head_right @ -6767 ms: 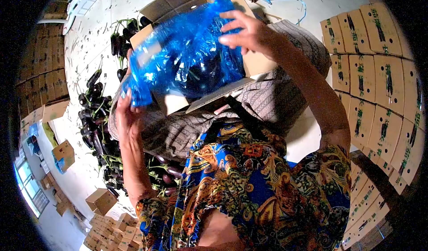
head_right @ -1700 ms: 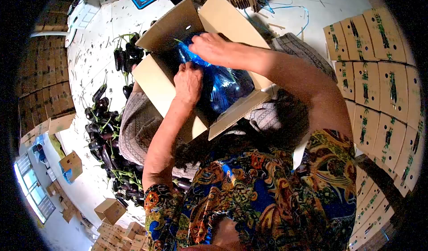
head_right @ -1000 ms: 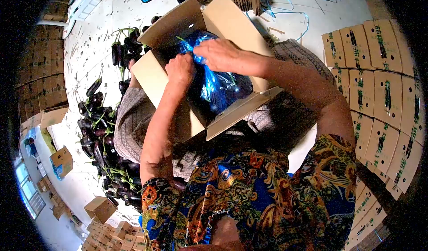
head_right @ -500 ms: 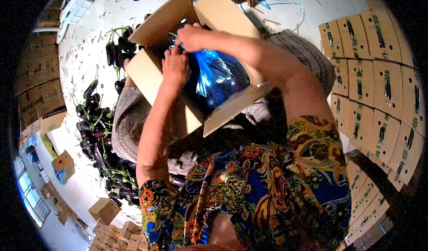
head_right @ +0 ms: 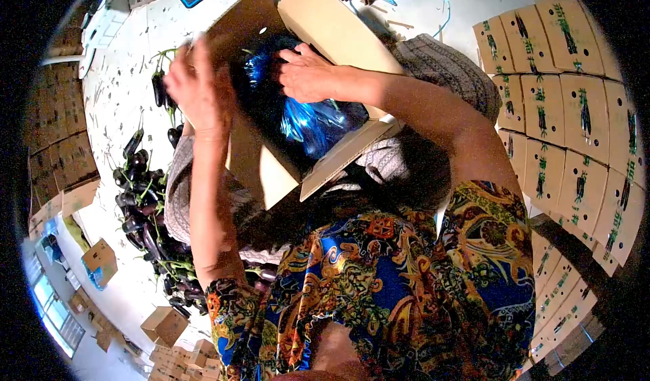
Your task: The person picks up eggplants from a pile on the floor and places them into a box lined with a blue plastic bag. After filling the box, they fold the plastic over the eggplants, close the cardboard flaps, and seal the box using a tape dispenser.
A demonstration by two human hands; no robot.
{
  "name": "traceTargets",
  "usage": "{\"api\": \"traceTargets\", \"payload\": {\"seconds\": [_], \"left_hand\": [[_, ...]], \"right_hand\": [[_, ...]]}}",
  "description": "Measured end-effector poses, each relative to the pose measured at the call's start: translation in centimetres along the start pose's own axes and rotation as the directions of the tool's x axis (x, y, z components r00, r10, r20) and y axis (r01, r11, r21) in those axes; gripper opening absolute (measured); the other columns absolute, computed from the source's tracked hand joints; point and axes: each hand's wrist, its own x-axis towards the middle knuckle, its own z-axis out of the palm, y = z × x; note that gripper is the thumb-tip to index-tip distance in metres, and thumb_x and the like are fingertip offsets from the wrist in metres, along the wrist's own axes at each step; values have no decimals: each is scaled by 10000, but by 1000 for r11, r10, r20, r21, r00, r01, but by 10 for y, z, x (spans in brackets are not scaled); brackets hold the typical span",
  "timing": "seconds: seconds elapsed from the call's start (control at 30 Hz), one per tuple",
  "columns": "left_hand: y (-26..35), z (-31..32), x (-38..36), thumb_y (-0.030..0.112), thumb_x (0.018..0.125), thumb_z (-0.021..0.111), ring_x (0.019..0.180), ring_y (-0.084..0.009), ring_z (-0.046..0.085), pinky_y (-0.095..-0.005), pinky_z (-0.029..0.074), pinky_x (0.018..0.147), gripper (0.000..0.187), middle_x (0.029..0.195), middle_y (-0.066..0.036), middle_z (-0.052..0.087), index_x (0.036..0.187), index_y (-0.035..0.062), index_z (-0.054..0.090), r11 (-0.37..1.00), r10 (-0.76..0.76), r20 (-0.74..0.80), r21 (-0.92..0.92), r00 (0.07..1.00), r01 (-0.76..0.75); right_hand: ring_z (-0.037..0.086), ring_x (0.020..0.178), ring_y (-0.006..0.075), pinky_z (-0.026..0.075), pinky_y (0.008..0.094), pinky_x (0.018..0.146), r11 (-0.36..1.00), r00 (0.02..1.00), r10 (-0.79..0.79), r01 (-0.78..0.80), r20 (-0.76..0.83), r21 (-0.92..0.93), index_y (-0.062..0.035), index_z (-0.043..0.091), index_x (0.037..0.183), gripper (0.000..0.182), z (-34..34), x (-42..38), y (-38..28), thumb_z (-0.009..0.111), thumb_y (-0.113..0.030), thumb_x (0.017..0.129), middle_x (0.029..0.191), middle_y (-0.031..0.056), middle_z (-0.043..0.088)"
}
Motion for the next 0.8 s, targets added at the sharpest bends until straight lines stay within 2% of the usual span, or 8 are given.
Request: {"api": "traceTargets", "payload": {"seconds": [0.1, 0.2, 0.27, 0.3, 0.43, 0.57, 0.67, 0.8], "left_hand": [[-27, 10, 16, 153, 756, 728, 1117, -344, 501, -482, 391, 887, 662, 1243, -190, 529, 1359, 157, 455, 1000, 8, 84, -10, 996, -7], [-33, 36, 54, 161, 782, 685, 784, -350, 646, -458, 496, 663, 417, 958, -132, 671, 1184, 204, 583, 985, -114, 349, -80, 930, 151], [-18, 51, 70, 178, 798, 654, 708, -358, 650, -455, 504, 603, 263, 940, -104, 678, 1058, 204, 621, 993, 37, 252, -115, 967, -8], [-5, 57, 74, 168, 812, 629, 749, -375, 647, -458, 506, 632, 215, 939, -106, 672, 1026, 185, 616, 994, -15, 232, -100, 973, 39], [15, 76, 77, 135, 847, 583, 756, -384, 642, -466, 503, 637, 201, 913, -112, 674, 1041, 172, 621, 984, 52, 296, -176, 954, 1], [1, 61, 57, 105, 832, 539, 762, -368, 654, -459, 525, 641, 182, 908, -120, 671, 982, 164, 625, 960, 155, 407, -277, 900, -40], [2, 59, 25, 65, 803, 534, 921, -308, 650, -401, 536, 771, 237, 1033, -118, 662, 1006, 125, 640, 915, 323, 463, -376, 825, -147], [7, 83, -2, 62, 793, 563, 1110, -330, 568, -391, 477, 923, 294, 1165, -155, 595, 1084, 69, 606, 938, 306, 289, -251, 907, -237]], "right_hand": [[366, 1257, 315, 305, 524, 949, 1000, 998, 23, -24, -57, -5, -74, 606, 1098, 311, -6, 1, -8, 541, -304, 899, 1140, 76, 573], [368, 1251, 333, 307, 524, 941, 995, 995, 95, -95, -34, 8, -67, 626, 1063, 319, -18, -1, -9, 534, -328, 905, 1118, 78, 585], [371, 1247, 340, 308, 524, 934, 981, 981, 193, -193, 2, 10, -61, 639, 1039, 331, -26, -4, -1, 526, -345, 910, 1101, 80, 594], [378, 1237, 354, 308, 525, 926, 976, 974, 216, -216, -74, 4, -56, 658, 987, 331, -22, -7, 5, 503, -341, 919, 1103, 83, 600], [380, 1229, 368, 305, 519, 912, 929, 898, 369, -359, 238, -86, -62, 667, 1000, 325, -18, 8, 22, 475, -311, 919, 1053, 97, 636], [388, 1221, 381, 289, 549, 941, 956, 895, 275, -292, 352, -6, -11, 655, 1011, 374, -28, 10, 18, 503, -338, 912, 1175, 135, 578], [389, 1220, 395, 265, 594, 977, 953, 952, 299, -295, -62, 68, 27, 636, 1032, 432, -28, -10, -1, 522, -370, 906, 1247, 195, 514], [429, 1181, 409, 343, 510, 1009, 963, 972, 224, -209, -76, 169, 70, 512, 1205, 610, -45, -51, -17, 552, -450, 888, 1255, 252, 481]]}}
